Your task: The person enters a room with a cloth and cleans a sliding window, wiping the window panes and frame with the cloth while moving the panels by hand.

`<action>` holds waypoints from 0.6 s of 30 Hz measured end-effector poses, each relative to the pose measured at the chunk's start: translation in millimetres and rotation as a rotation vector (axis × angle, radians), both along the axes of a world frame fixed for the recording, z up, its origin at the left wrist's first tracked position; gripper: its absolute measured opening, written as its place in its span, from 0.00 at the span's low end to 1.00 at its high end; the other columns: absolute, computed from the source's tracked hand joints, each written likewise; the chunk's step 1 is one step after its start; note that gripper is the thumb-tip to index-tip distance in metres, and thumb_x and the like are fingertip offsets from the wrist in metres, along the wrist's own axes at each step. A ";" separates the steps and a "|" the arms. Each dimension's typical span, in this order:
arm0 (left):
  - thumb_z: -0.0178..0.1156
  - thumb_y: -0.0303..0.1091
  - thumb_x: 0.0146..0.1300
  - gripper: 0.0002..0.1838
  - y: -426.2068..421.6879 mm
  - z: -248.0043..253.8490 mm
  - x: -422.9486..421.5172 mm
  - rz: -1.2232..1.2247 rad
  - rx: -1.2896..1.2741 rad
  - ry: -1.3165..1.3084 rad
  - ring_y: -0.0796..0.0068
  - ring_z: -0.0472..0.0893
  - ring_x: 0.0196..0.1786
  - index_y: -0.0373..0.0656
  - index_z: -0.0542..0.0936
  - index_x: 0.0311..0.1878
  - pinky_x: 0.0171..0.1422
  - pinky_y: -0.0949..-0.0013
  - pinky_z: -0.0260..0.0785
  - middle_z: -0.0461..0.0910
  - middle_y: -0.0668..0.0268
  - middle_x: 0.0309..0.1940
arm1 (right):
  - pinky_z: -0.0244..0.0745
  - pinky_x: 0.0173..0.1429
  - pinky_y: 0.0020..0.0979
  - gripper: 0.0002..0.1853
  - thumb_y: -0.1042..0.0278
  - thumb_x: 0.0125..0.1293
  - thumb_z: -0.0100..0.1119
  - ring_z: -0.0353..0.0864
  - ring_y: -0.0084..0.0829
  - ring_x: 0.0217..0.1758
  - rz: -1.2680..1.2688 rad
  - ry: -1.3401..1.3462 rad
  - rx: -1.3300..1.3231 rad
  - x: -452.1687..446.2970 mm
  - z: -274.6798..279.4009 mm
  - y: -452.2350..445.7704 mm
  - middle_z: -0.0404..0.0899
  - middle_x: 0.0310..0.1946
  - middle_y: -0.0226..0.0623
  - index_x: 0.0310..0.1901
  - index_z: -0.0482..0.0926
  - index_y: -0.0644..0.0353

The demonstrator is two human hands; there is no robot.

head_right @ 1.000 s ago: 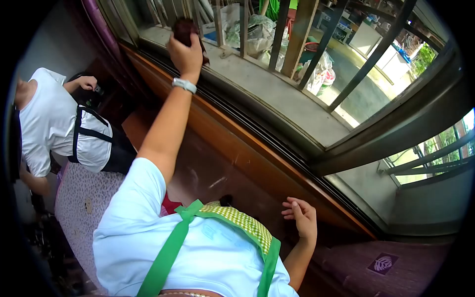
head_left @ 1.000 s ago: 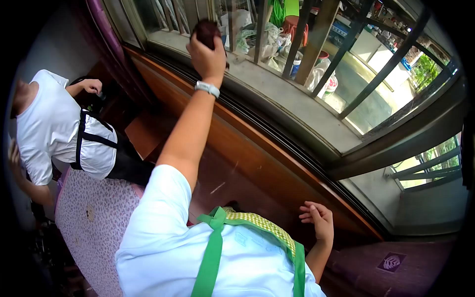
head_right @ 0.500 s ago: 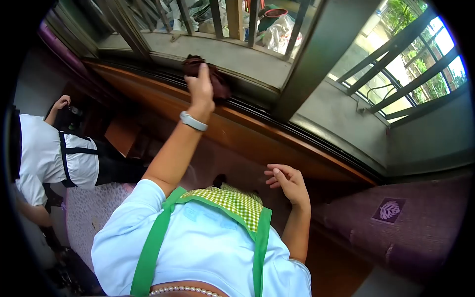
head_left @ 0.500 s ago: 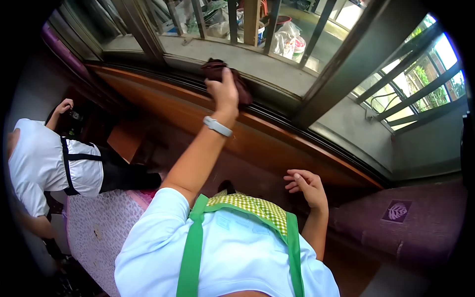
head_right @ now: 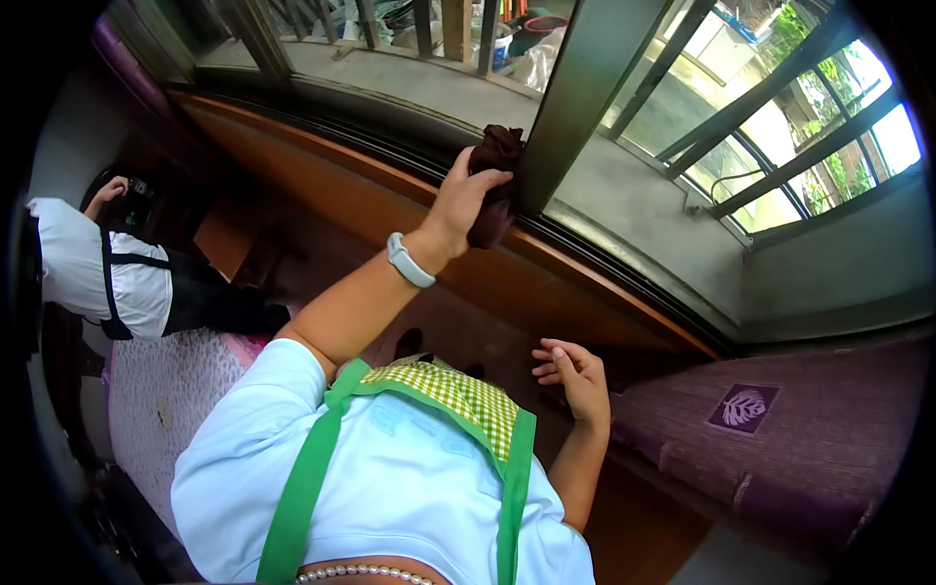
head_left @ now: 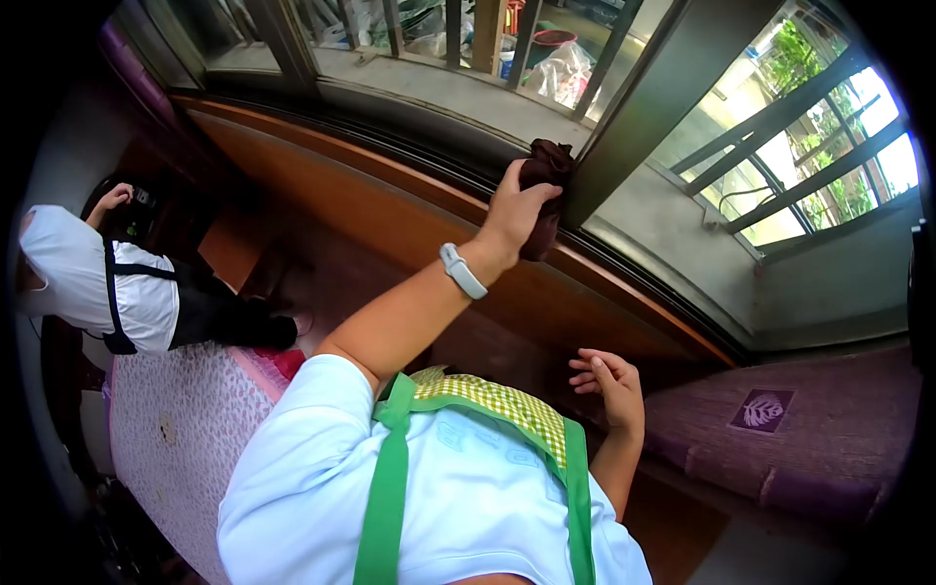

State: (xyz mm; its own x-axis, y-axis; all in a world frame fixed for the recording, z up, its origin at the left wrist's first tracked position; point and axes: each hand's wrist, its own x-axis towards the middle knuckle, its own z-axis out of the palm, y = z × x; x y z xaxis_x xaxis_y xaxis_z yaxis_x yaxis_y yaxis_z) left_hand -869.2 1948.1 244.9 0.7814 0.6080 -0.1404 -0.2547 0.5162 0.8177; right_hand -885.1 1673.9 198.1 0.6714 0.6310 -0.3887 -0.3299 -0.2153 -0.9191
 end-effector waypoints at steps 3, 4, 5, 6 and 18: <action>0.58 0.29 0.61 0.23 28.7 -2.7 -12.8 -0.097 0.767 0.197 0.69 0.77 0.48 0.40 0.66 0.58 0.54 0.69 0.68 0.76 0.61 0.47 | 0.79 0.38 0.26 0.15 0.67 0.71 0.50 0.83 0.28 0.35 0.021 0.002 -0.015 6.5 -0.2 4.9 0.82 0.41 0.45 0.52 0.77 0.67; 0.60 0.31 0.59 0.24 27.2 -2.5 -16.8 -0.076 0.855 0.249 0.68 0.76 0.53 0.39 0.66 0.58 0.57 0.69 0.67 0.76 0.56 0.52 | 0.79 0.38 0.26 0.15 0.67 0.71 0.50 0.83 0.28 0.35 0.036 -0.012 -0.011 8.4 0.1 8.7 0.82 0.41 0.45 0.52 0.77 0.67; 0.60 0.31 0.59 0.24 25.8 -3.1 -18.0 -0.068 0.861 0.242 0.68 0.76 0.53 0.39 0.66 0.58 0.57 0.69 0.67 0.76 0.56 0.52 | 0.79 0.38 0.26 0.15 0.67 0.71 0.50 0.83 0.28 0.35 0.049 -0.029 -0.006 10.4 1.1 12.8 0.82 0.41 0.44 0.52 0.77 0.67; 0.60 0.33 0.59 0.25 25.0 -6.7 -17.0 -0.045 0.827 0.229 0.59 0.76 0.54 0.39 0.66 0.58 0.57 0.65 0.67 0.76 0.51 0.50 | 0.79 0.38 0.26 0.15 0.67 0.71 0.50 0.83 0.28 0.35 0.047 -0.040 0.004 10.6 2.8 17.6 0.82 0.41 0.44 0.52 0.77 0.67; 0.60 0.33 0.55 0.21 27.8 105.4 17.1 0.239 0.877 -0.189 0.66 0.81 0.42 0.37 0.69 0.52 0.47 0.65 0.72 0.81 0.56 0.39 | 0.80 0.37 0.27 0.14 0.67 0.70 0.50 0.83 0.30 0.34 -0.049 -0.047 0.037 1.7 0.9 3.8 0.82 0.40 0.44 0.51 0.77 0.68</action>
State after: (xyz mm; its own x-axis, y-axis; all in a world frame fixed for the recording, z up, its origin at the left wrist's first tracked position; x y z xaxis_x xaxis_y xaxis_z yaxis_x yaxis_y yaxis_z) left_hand -852.2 1975.9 350.3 0.5847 0.5848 0.5623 -0.4431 -0.3504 0.8251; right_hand -883.4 1677.7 199.0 0.7189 0.6100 -0.3332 -0.2954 -0.1659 -0.9409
